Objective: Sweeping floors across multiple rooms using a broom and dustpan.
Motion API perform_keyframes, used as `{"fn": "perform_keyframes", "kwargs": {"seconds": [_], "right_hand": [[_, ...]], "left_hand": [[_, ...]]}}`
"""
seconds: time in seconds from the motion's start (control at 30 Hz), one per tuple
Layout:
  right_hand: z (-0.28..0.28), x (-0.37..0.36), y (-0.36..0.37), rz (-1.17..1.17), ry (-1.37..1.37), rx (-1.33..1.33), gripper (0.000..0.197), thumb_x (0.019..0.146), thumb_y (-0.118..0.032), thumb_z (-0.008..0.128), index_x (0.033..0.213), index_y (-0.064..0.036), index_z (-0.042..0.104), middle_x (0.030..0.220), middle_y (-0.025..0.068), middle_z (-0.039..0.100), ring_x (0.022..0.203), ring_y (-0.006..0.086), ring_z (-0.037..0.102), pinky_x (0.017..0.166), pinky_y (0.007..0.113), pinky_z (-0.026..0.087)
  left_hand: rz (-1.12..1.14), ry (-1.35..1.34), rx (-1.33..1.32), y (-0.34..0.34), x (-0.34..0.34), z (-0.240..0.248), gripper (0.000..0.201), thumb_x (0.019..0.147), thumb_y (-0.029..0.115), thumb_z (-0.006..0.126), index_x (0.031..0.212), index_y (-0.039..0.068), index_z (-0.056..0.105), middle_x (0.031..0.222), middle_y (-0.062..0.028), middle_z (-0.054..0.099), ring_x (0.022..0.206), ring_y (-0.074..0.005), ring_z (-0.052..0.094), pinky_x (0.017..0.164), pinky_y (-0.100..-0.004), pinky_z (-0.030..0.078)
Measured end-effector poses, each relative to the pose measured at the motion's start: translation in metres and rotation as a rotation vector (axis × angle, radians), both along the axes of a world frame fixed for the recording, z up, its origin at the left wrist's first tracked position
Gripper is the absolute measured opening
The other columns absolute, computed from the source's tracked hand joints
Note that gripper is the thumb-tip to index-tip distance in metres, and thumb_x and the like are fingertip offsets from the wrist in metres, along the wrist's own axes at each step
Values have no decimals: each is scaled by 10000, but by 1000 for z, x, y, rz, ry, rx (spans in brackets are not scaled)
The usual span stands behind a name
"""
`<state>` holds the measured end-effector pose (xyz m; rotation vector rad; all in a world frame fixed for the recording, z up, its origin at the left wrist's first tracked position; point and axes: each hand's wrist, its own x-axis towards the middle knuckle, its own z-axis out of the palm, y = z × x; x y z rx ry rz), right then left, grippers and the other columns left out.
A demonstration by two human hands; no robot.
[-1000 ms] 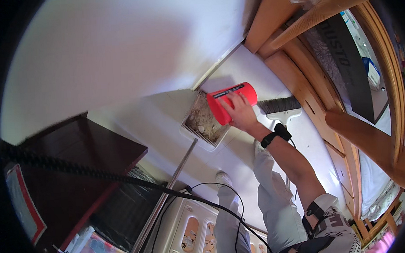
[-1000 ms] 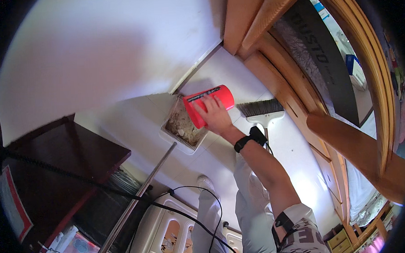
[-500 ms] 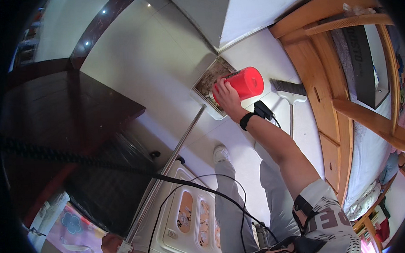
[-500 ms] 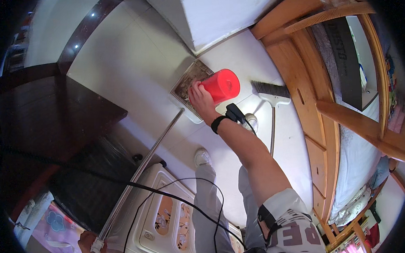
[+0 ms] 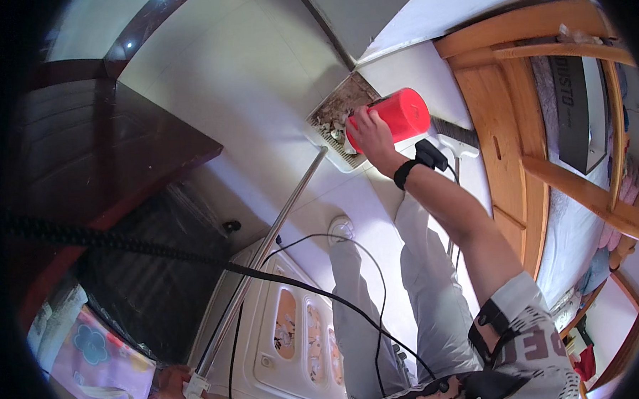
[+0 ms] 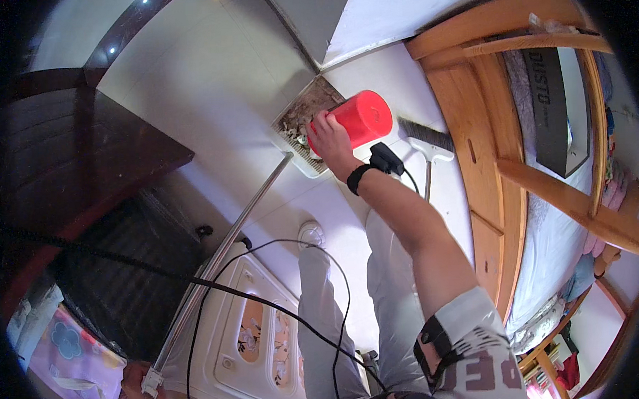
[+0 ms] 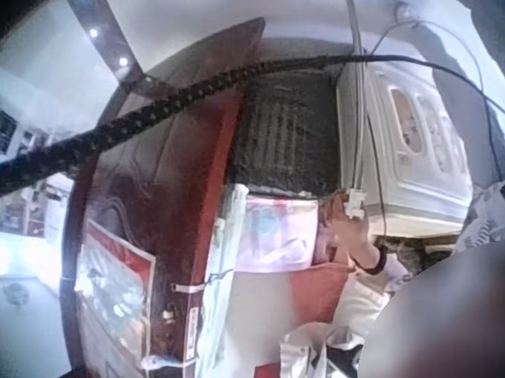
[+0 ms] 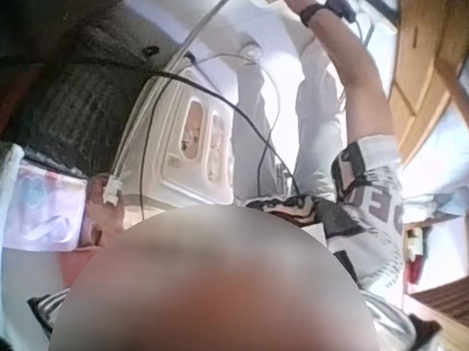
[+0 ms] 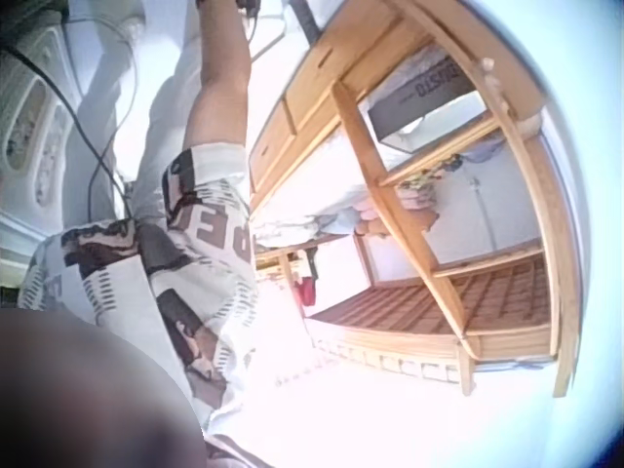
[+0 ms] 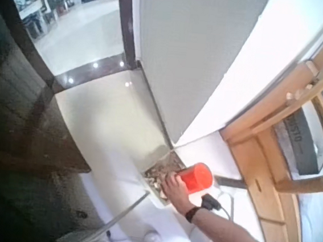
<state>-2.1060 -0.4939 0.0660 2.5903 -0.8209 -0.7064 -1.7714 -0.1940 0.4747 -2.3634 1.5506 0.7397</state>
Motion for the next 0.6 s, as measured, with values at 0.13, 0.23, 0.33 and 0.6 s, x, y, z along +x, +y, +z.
{"fn": "perform_keyframes", "kwargs": {"seconds": [0.13, 0.23, 0.33, 0.6], "right_hand": [[-1, 1, 1, -69, -86, 104, 456, 837, -242, 460, 1274, -113, 436, 1208, 117, 487, 1178, 253, 379, 929, 360, 293], [-7, -11, -13, -108, -102, 48, 455, 819, -230, 477, 1262, -130, 446, 1165, 113, 499, 1166, 250, 388, 919, 354, 310], [-4, -26, -8, -112, -212, 81, 479, 803, -220, 499, 1268, -125, 438, 1189, 103, 481, 1165, 253, 387, 911, 355, 321], [43, -85, -28, -572, -447, 296, 803, 594, -155, 729, 1309, -169, 366, 1267, 87, 433, 1175, 267, 394, 899, 450, 341]], "left_hand": [[79, 47, 92, -10, -4, 4, 207, 611, 60, 613, 817, 48, 586, 785, -164, 597, 756, -375, 563, 664, -433, 457], [27, 54, 16, -12, -17, 3, 186, 627, 83, 614, 807, 40, 586, 775, -174, 592, 747, -388, 552, 659, -449, 447], [-15, 55, 11, -21, -20, 8, 190, 633, 106, 622, 808, 35, 593, 770, -175, 589, 737, -400, 540, 667, -462, 440], [-28, 35, 59, -37, -29, 21, 266, 640, 107, 647, 892, 35, 602, 819, -173, 606, 791, -382, 555, 720, -443, 450]]}}
